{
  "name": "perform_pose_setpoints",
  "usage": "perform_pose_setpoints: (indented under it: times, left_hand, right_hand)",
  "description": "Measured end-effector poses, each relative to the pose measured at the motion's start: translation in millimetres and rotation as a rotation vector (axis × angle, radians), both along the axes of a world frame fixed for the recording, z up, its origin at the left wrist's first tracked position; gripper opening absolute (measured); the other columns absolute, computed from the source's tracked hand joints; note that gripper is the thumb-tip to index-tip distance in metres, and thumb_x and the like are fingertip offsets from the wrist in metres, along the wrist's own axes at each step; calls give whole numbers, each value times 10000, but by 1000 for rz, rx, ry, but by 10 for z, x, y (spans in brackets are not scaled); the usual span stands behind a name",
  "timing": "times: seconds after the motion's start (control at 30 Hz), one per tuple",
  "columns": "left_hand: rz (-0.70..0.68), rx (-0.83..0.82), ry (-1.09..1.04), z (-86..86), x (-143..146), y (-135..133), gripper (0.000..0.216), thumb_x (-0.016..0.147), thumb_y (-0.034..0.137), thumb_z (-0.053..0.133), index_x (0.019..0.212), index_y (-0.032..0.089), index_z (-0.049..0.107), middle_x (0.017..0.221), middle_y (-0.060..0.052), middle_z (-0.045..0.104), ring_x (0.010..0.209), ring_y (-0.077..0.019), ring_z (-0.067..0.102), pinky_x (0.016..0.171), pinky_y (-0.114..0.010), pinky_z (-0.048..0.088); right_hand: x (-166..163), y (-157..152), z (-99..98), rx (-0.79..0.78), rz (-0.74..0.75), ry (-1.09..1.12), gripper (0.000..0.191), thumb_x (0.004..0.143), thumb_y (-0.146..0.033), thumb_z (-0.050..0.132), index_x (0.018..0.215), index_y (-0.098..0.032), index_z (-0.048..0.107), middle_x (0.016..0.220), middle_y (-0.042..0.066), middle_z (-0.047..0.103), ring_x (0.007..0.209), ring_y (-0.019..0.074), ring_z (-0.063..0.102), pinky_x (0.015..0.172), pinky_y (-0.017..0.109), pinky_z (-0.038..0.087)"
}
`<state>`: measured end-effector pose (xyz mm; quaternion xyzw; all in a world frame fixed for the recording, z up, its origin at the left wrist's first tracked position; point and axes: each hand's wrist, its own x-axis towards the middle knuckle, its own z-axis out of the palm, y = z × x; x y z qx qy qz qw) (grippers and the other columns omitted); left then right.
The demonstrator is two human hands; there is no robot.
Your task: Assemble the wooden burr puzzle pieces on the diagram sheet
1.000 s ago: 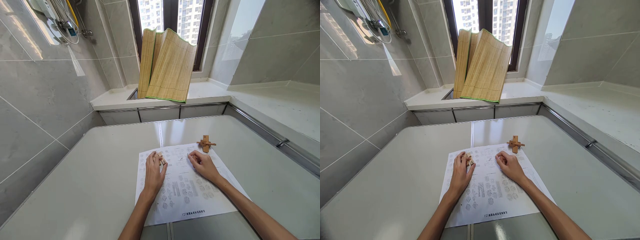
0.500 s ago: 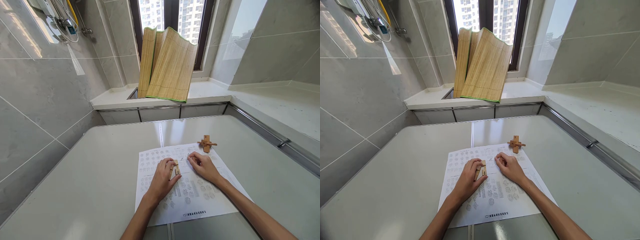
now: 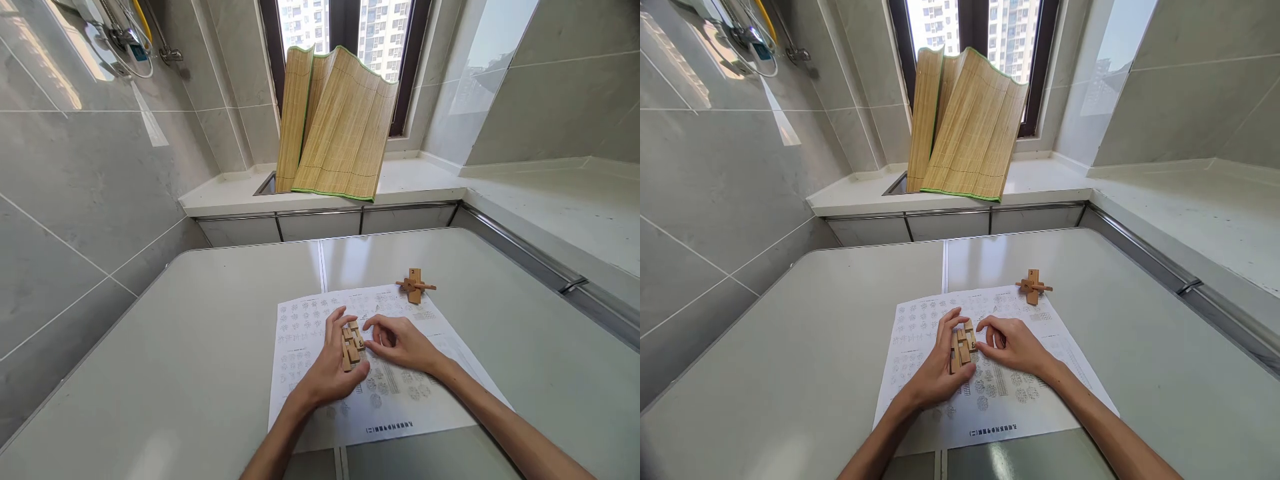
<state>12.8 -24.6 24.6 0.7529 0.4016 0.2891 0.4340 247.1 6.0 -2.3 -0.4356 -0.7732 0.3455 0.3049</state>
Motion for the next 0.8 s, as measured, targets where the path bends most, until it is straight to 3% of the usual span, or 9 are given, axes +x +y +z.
perform_pose_setpoints:
  times: [0.1,0.23,0.33,0.6,0.8]
  left_hand:
    - [-5,105,84,9,-63,43,829,805,257,788,1502,299,340,1671,-150,181,1542,-377,296,1148,-543,485]
    - [27,273,236,-34,-199,138,917,683,447,918,1422,256,408,1591,-181,313,1510,-418,302,1177,-611,421]
    - [42,309,301,-64,-288,194,946,614,546,953,1358,246,452,1542,-181,369,1470,-432,343,1148,-624,433]
    - [20,405,325,-10,-278,213,614,722,483,919,1191,257,594,1390,-129,533,1407,-390,431,1127,-584,447]
    - [38,409,296,-24,-219,193,641,746,424,914,1276,270,589,1376,-122,558,1391,-371,456,1123,-570,462]
  right_hand:
    - [1,-1,24,-10,14,-27,251,914,-364,745,1129,-244,696,697,-45,643,552,134,511,562,258,399]
    - [-8,0,40,14,25,-79,321,882,-387,792,1162,-248,718,700,-47,641,558,133,497,572,261,386]
    - [-12,8,48,47,26,-109,322,876,-400,808,1153,-249,743,713,-37,649,566,136,499,575,265,377]
    - [-4,44,23,68,29,-56,230,924,-438,757,1057,-250,766,763,-5,680,578,144,519,584,275,405]
    - [6,71,-22,39,-15,23,302,941,-498,728,1085,-234,748,803,16,659,600,150,527,580,280,452]
